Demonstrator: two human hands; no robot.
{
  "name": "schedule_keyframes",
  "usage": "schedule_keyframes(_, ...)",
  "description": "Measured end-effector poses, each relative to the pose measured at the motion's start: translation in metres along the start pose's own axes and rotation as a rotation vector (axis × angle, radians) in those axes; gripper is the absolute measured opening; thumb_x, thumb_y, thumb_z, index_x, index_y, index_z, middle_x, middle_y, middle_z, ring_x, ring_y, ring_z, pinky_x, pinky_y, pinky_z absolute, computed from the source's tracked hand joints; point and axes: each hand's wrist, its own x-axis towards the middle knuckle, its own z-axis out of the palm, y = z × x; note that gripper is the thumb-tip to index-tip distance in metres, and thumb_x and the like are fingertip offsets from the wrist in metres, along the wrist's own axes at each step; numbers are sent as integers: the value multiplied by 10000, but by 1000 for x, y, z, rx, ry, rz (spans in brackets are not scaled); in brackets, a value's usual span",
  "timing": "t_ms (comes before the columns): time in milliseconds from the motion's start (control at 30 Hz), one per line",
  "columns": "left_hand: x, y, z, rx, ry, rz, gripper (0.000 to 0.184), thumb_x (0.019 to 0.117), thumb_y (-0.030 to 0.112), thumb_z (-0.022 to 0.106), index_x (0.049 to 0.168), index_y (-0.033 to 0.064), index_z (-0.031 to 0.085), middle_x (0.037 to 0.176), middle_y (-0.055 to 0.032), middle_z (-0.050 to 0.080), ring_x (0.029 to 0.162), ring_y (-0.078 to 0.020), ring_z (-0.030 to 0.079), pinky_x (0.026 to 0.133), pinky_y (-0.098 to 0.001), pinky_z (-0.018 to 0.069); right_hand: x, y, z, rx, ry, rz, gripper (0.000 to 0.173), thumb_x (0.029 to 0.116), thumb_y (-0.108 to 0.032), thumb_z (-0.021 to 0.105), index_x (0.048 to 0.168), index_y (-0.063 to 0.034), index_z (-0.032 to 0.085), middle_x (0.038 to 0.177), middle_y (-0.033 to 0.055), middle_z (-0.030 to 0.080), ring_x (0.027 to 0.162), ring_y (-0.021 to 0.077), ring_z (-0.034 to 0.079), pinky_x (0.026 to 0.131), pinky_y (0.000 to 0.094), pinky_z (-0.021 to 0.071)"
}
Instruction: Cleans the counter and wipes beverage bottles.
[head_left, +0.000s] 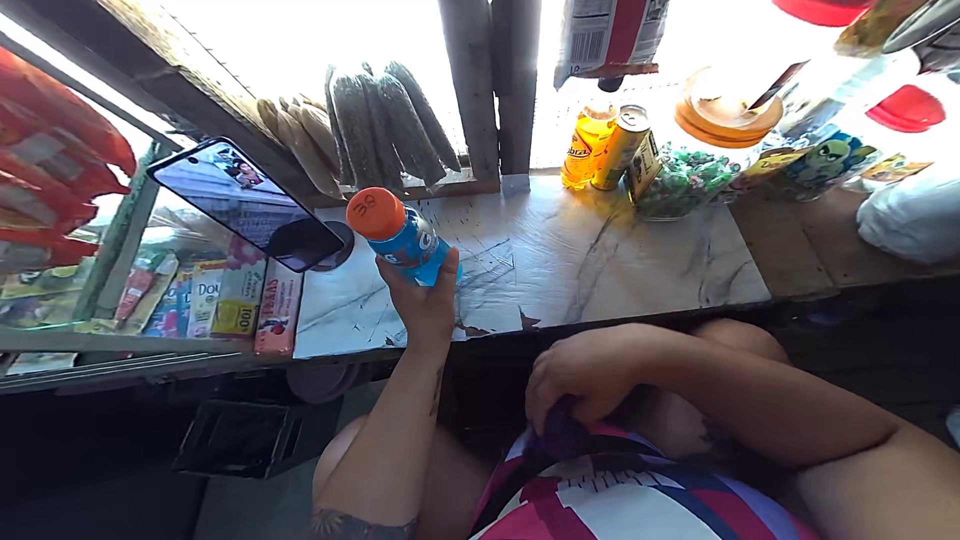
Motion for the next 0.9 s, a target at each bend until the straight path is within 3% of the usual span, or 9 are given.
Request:
schedule_keyframes(133,-2,2,4,8,-5,-9,846,914,248,758,1509,-18,219,1326,-131,549,1209,-133,598,1037,-331,514,-8,12,-40,-121,517,157,399,790,33,691,1158,-111,749,1217,61,711,1163,246,645,989,481,524)
schedule_keyframes(233,0,2,7,28,8,26,862,883,232,776,1481,-81,240,1315,-170,554,1202,-129,597,1040,-299,506,12,25,-37,-294,734,515,457,825,-64,736,1267,-177,709,1351,59,650,1235,309,596,1014,557,482)
schedule_keyframes(400,1,3,9,39,22,56,870,870,254,790,1464,-87,254,1291,-155,562,1186,-109,601,1031,-283,510,5,4,5,-162,61,232,335,818,-3,720,1117,-152,750,1226,94,685,1203,367,587,945,636,469)
schedule_keyframes(467,0,4,10,42,9,56,866,876,248,783,1469,-91,251,1310,-159,552,1203,-108,589,1044,-280,497,-15,-6,-12,15,6,116,354,806,6,707,1129,-129,759,1206,87,710,1180,315,633,977,587,489)
schedule_keyframes(600,-6,4,17,106,-61,29,906,832,324,822,1468,-53,299,1264,-123,588,1132,-86,624,990,-287,532,-63,5,-55,-61,628,149,378,792,-59,655,1155,-118,744,1216,32,701,1181,180,625,1007,418,520)
schedule_keyframes(667,-13,2,22,131,-126,47,919,792,365,833,1445,-58,344,1225,-124,615,1063,-79,647,916,-288,563,-82,14,-63,131,978,131,409,823,8,618,1223,-55,673,1273,58,666,1205,148,615,1037,337,525)
schedule_keyframes(733,-22,1,29,109,-216,104,893,790,369,833,1414,-70,369,1184,-123,640,1023,-62,662,879,-269,577,-92,14,-60,491,1274,182,455,861,-26,572,1281,-199,614,1178,-60,683,999,26,660,818,226,582)
schedule_keyframes(800,-31,6,36,37,-351,117,861,814,375,822,1400,-75,380,1152,-111,661,999,-53,675,865,-261,588,-95,9,-57,701,1389,215,481,867,-80,547,1299,-294,536,1075,-130,668,880,-20,652,723,199,579)
schedule_keyframes(900,-47,21,45,-199,-648,26,795,836,317,816,1409,-51,408,1211,-52,667,1070,-63,672,931,-286,587,-93,4,-43,892,1314,32,451,859,-237,704,1282,-328,576,1021,-126,718,881,-1,683,772,229,596)
